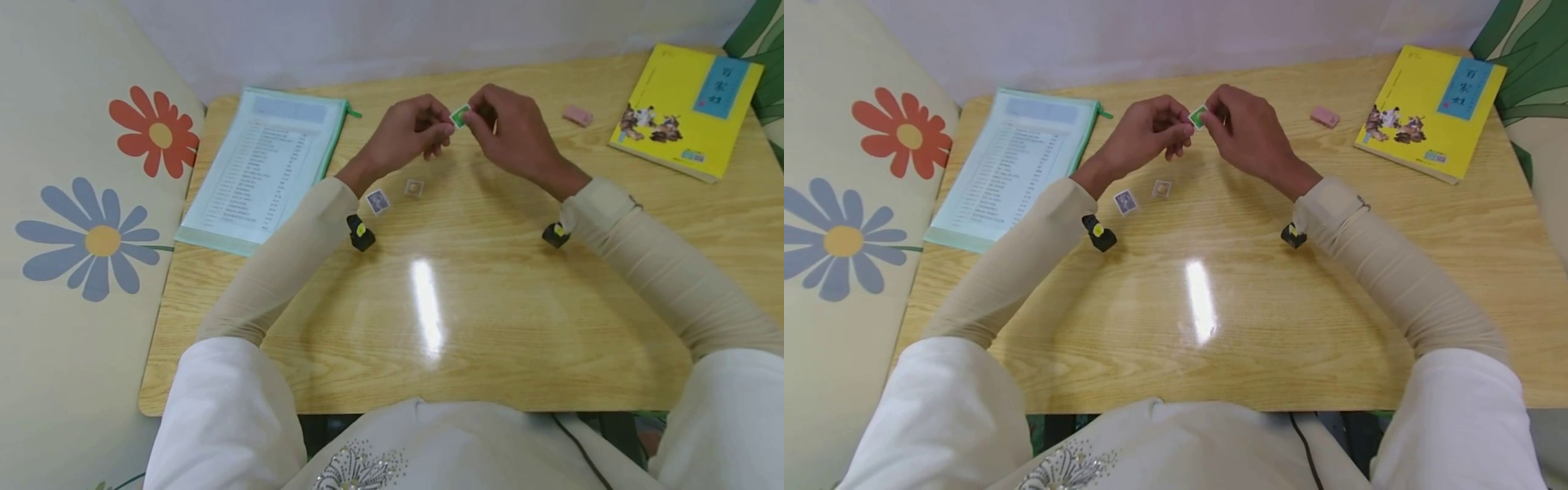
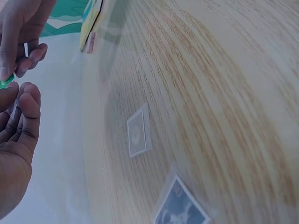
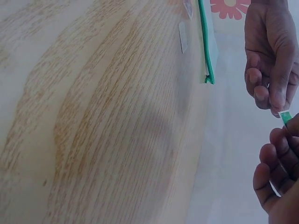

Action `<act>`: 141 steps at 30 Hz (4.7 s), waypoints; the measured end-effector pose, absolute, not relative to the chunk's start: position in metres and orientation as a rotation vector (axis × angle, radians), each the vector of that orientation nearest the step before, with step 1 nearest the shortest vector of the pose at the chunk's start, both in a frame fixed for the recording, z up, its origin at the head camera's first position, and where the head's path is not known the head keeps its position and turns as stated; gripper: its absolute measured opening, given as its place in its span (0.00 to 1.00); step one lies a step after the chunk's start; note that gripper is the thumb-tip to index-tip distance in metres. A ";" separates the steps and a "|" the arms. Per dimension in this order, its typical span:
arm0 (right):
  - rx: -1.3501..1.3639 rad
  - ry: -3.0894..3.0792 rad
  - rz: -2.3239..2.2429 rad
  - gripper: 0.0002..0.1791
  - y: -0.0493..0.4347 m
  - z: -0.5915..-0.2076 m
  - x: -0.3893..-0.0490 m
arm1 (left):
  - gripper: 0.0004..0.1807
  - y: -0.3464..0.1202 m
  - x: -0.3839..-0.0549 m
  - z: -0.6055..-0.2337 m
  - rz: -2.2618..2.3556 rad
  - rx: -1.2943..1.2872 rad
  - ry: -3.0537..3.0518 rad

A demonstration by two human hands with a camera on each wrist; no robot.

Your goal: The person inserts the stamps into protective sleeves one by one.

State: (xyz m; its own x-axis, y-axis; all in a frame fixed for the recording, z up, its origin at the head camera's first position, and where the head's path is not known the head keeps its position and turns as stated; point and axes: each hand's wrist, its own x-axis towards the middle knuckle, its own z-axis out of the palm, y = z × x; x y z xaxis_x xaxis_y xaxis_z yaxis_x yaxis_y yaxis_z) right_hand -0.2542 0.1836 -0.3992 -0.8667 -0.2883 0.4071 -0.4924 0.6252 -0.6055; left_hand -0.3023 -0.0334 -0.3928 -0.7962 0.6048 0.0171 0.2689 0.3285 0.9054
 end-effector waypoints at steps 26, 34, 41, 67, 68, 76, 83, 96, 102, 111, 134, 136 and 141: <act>0.735 -2.692 1.070 0.16 0.195 -0.386 -0.253 | 0.08 -0.031 -0.284 -0.370 1.323 0.776 2.297; 0.786 -2.701 1.037 0.15 0.194 -0.384 -0.253 | 0.09 -0.032 -0.286 -0.372 1.274 0.809 2.334; 0.812 -2.746 0.986 0.14 0.193 -0.382 -0.254 | 0.11 -0.035 -0.301 -0.389 1.203 0.869 2.362; 0.780 -2.721 0.924 0.17 0.186 -0.380 -0.253 | 0.11 -0.038 -0.300 -0.389 1.207 0.894 2.325; 0.785 -2.725 0.910 0.17 0.186 -0.380 -0.253 | 0.11 -0.038 -0.300 -0.389 1.205 0.893 2.325; 0.832 -2.714 0.872 0.16 0.187 -0.380 -0.254 | 0.11 -0.037 -0.300 -0.388 1.197 0.866 2.336; 0.851 -2.717 0.888 0.15 0.186 -0.378 -0.253 | 0.11 -0.039 -0.301 -0.389 1.213 0.875 2.316; 0.839 -2.699 0.889 0.15 0.189 -0.382 -0.252 | 0.11 -0.037 -0.296 -0.386 1.239 0.829 2.309; 0.797 -2.670 0.922 0.15 0.191 -0.383 -0.251 | 0.11 -0.037 -0.283 -0.371 1.221 0.816 2.323; 0.790 -2.676 0.957 0.15 0.194 -0.383 -0.252 | 0.10 -0.036 -0.286 -0.374 1.248 0.811 2.331; 0.778 -2.703 0.949 0.14 0.191 -0.379 -0.249 | 0.12 -0.037 -0.294 -0.383 1.295 0.869 2.344; 0.779 -2.701 0.949 0.14 0.191 -0.379 -0.250 | 0.11 -0.037 -0.289 -0.377 1.306 0.868 2.340; 0.815 -2.676 0.948 0.15 0.191 -0.380 -0.251 | 0.11 -0.037 -0.279 -0.365 1.320 0.858 2.327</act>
State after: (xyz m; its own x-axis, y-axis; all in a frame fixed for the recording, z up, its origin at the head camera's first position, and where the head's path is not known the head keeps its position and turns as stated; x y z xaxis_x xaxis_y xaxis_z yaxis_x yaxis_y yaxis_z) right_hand -0.2508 0.1914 -0.3802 -0.8315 -0.4352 0.3453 -0.5555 0.6448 -0.5250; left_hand -0.2793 -0.0370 -0.3653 -0.7639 0.6452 0.0093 0.3391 0.3892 0.8565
